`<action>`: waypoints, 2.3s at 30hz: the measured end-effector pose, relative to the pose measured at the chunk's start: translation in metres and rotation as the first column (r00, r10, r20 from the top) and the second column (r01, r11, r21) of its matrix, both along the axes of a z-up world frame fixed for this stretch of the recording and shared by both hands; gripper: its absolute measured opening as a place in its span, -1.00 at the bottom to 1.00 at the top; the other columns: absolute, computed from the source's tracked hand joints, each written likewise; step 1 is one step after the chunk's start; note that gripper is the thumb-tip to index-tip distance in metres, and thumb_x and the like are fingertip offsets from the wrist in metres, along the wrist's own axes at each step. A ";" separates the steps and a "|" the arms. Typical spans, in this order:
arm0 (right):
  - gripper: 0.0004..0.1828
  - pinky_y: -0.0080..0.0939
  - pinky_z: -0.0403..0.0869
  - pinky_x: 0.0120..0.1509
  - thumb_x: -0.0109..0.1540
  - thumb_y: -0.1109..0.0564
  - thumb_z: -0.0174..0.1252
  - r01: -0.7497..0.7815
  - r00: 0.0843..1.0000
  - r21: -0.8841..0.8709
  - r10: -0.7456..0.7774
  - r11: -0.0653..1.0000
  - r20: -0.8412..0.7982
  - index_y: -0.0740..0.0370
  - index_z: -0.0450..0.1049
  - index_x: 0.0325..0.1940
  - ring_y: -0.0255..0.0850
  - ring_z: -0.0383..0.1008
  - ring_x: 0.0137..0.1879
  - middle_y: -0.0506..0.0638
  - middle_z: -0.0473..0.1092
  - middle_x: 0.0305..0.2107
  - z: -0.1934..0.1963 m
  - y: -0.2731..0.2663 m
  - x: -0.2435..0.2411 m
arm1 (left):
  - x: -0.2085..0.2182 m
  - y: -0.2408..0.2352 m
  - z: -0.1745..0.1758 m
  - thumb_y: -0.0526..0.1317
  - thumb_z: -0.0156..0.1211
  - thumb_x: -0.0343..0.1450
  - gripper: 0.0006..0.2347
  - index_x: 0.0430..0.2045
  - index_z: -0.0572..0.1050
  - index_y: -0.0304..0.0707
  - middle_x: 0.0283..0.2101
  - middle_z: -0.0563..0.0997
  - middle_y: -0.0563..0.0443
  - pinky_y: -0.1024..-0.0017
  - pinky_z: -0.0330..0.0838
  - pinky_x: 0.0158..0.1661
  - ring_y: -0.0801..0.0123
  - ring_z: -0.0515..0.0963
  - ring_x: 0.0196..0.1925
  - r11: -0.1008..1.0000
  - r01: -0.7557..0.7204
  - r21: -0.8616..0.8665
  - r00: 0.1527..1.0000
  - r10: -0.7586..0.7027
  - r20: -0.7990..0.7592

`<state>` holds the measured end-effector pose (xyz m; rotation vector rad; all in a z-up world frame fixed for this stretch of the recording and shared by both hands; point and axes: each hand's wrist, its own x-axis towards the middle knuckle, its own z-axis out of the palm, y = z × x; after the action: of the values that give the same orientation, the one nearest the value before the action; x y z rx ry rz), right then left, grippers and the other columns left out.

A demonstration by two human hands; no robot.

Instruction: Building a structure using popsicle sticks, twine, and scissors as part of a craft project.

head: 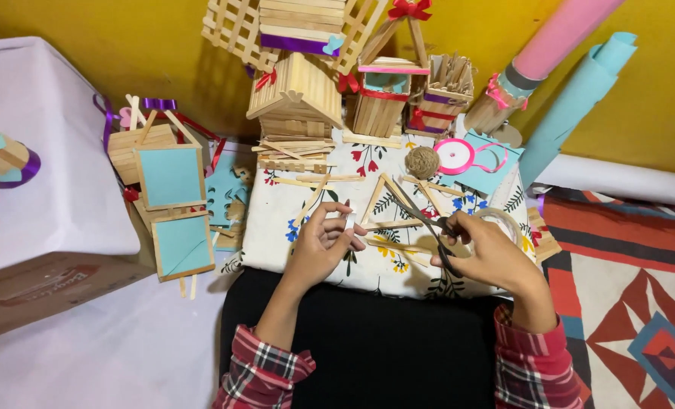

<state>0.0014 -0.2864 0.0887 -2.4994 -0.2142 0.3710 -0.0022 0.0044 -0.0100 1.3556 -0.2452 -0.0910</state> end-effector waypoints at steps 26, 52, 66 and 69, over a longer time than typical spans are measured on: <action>-0.88 -0.15 0.40 -0.37 0.03 0.24 0.35 -0.049 0.996 -0.104 0.040 0.993 -0.083 0.26 0.59 -0.38 -0.08 0.39 -0.55 0.11 0.55 -0.59 -0.009 0.021 0.006 | -0.004 0.001 0.013 -0.46 0.08 0.43 -0.74 0.00 0.34 -0.37 -0.37 0.66 -0.27 0.34 0.69 -0.25 0.19 0.73 -0.34 0.992 0.110 0.062 0.994 -0.111 0.022; -0.75 -0.06 0.51 -0.14 0.02 0.22 0.42 0.012 1.000 -0.220 -0.008 0.976 0.019 0.19 0.62 -0.22 0.06 0.59 -0.26 0.13 0.60 -0.41 -0.010 0.004 0.007 | -0.006 -0.001 0.017 -0.47 0.05 0.43 -0.77 -0.05 0.35 -0.32 -0.30 0.68 -0.31 0.35 0.68 -0.27 0.23 0.72 -0.38 0.983 0.160 0.086 0.987 -0.162 0.018; -0.89 -0.19 0.54 -0.04 0.22 0.01 0.37 0.366 0.882 -0.312 -0.221 0.877 0.416 -0.15 0.66 -0.16 -0.11 0.63 -0.23 -0.17 0.59 -0.31 -0.036 -0.040 0.012 | -0.006 -0.003 0.012 -0.48 0.06 0.42 -0.77 -0.06 0.44 -0.30 -0.33 0.67 -0.31 0.30 0.67 -0.31 0.19 0.73 -0.40 0.986 0.146 0.082 0.987 -0.151 0.059; -0.79 -0.25 0.47 -0.31 0.15 0.23 0.40 -0.021 0.819 0.302 -0.157 0.953 0.551 0.07 0.69 -0.14 -0.15 0.50 -0.45 0.04 0.60 -0.30 -0.031 0.031 0.003 | -0.007 -0.005 0.013 -0.49 0.05 0.41 -0.75 -0.04 0.45 -0.31 -0.32 0.67 -0.33 0.29 0.66 -0.32 0.17 0.73 -0.41 0.986 0.140 0.089 0.985 -0.148 0.090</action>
<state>0.0040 -0.2551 0.0579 -2.2400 -0.3831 -0.4347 -0.0093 -0.0006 0.0032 1.4245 -0.4251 -0.1585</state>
